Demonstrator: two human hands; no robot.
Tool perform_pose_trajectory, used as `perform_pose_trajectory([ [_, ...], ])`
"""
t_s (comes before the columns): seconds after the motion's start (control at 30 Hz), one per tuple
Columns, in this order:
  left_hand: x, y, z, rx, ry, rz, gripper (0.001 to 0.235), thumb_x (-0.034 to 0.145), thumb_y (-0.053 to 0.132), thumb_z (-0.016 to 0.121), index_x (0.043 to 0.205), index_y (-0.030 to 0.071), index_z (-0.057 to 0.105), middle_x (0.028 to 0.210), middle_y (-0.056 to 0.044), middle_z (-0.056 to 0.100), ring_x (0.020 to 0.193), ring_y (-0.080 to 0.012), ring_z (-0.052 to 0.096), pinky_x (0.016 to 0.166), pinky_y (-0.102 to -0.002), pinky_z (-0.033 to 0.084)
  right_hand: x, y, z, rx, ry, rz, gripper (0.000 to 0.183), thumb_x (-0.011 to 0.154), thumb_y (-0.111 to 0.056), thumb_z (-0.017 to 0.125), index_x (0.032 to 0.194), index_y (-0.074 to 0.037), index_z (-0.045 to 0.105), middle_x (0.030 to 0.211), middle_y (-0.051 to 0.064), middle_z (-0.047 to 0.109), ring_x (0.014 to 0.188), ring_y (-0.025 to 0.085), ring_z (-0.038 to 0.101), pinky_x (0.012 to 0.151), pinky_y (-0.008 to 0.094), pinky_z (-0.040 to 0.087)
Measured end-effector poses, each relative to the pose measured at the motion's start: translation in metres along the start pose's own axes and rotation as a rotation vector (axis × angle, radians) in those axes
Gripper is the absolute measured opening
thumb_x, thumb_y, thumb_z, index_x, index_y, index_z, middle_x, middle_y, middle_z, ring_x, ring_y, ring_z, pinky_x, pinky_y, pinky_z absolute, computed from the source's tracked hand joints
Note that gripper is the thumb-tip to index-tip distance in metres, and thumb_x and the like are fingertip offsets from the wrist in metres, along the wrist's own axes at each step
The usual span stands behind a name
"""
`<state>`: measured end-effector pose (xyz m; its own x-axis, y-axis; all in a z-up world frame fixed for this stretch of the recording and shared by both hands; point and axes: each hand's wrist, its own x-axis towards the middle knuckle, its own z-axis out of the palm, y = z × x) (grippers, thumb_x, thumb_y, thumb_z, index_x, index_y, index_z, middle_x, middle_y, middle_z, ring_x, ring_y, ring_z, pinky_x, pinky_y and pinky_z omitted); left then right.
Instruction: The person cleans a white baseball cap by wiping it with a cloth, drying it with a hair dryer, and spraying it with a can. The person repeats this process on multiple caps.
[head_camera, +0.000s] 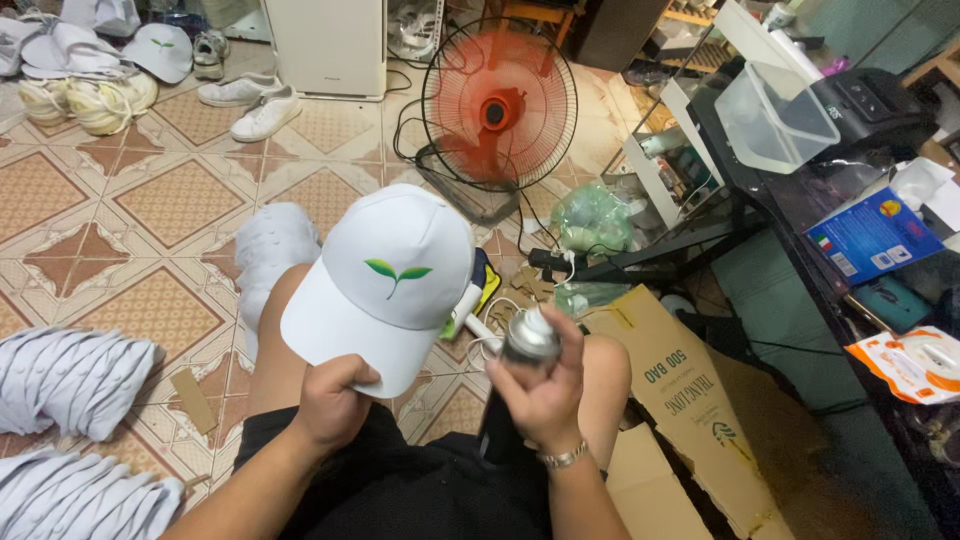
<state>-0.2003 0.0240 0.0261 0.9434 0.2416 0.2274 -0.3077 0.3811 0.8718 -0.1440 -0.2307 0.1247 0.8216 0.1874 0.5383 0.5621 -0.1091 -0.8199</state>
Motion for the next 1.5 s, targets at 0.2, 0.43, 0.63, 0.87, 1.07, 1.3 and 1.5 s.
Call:
perform_pose_trajectory([
  [0.2, -0.001, 0.004, 0.006, 0.553, -0.065, 0.440, 0.014, 0.081, -0.012, 0.065, 0.076, 0.001, 0.064, 0.084, -0.010, 0.071, 0.076, -0.0177, 0.070, 0.069, -0.030, 0.058, 0.034, -0.038, 0.015, -0.267, -0.271, -0.230, 0.073, 0.074, -0.004, 0.078, 0.139, -0.017, 0.046, 0.106, 0.011, 0.065, 0.090, 0.022, 0.069, 0.076, 0.031, 0.059],
  [0.43, -0.011, 0.010, 0.002, 0.659, -0.065, 0.513, 0.017, 0.077, -0.012, 0.069, 0.072, 0.003, 0.063, 0.078, -0.008, 0.069, 0.074, -0.0169, 0.069, 0.067, -0.030, 0.056, 0.070, -0.059, 0.021, -0.258, -0.096, -0.009, 0.069, 0.078, -0.009, 0.079, 0.139, -0.016, 0.047, 0.105, 0.009, 0.069, 0.083, 0.020, 0.075, 0.070, 0.030, 0.064],
  [0.63, -0.013, 0.007, 0.000, 0.419, -0.011, 0.361, 0.010, 0.083, -0.012, 0.064, 0.079, -0.002, 0.065, 0.088, -0.010, 0.070, 0.081, -0.0174, 0.069, 0.075, -0.030, 0.057, 0.052, -0.066, 0.024, -0.257, -0.200, -0.056, 0.068, 0.075, -0.008, 0.077, 0.135, -0.016, 0.047, 0.107, 0.011, 0.065, 0.086, 0.024, 0.071, 0.072, 0.035, 0.059],
  [0.87, 0.000, 0.038, 0.025, -0.502, 0.199, -0.286, 0.032, 0.068, -0.009, 0.048, 0.091, -0.007, 0.070, 0.095, -0.016, 0.070, 0.087, -0.0255, 0.069, 0.081, -0.036, 0.057, 0.036, -0.060, 0.019, -0.358, -0.254, -0.137, 0.068, 0.075, -0.006, 0.077, 0.135, -0.014, 0.048, 0.108, 0.014, 0.062, 0.090, 0.024, 0.068, 0.073, 0.034, 0.058],
  [1.07, -0.001, 0.039, 0.025, 0.750, -0.055, 0.504, 0.007, 0.083, -0.003, 0.064, 0.078, 0.002, 0.067, 0.084, -0.010, 0.070, 0.079, -0.0225, 0.070, 0.071, -0.031, 0.057, 0.026, -0.051, 0.024, -0.387, -0.224, -0.040, 0.064, 0.080, -0.007, 0.077, 0.135, -0.015, 0.046, 0.108, 0.012, 0.063, 0.081, 0.019, 0.070, 0.066, 0.028, 0.060],
  [1.3, -0.007, 0.027, 0.036, 0.602, -0.113, 0.127, 0.013, 0.080, -0.005, 0.054, 0.068, 0.000, 0.056, 0.067, -0.008, 0.055, 0.058, -0.0226, 0.054, 0.054, -0.037, 0.045, 0.056, -0.069, 0.029, -0.243, -0.264, 0.070, 0.064, 0.085, -0.007, 0.073, 0.141, -0.016, 0.044, 0.107, 0.009, 0.065, 0.082, 0.021, 0.074, 0.069, 0.031, 0.061],
  [1.5, -0.009, 0.032, 0.047, 0.564, -0.081, 0.156, 0.007, 0.077, -0.003, 0.050, 0.077, 0.000, 0.056, 0.071, -0.009, 0.056, 0.061, -0.0209, 0.054, 0.055, -0.037, 0.045, 0.056, -0.075, 0.031, -0.353, -0.202, -0.152, 0.067, 0.076, -0.003, 0.074, 0.137, -0.014, 0.049, 0.114, 0.016, 0.064, 0.091, 0.026, 0.073, 0.074, 0.032, 0.063],
])
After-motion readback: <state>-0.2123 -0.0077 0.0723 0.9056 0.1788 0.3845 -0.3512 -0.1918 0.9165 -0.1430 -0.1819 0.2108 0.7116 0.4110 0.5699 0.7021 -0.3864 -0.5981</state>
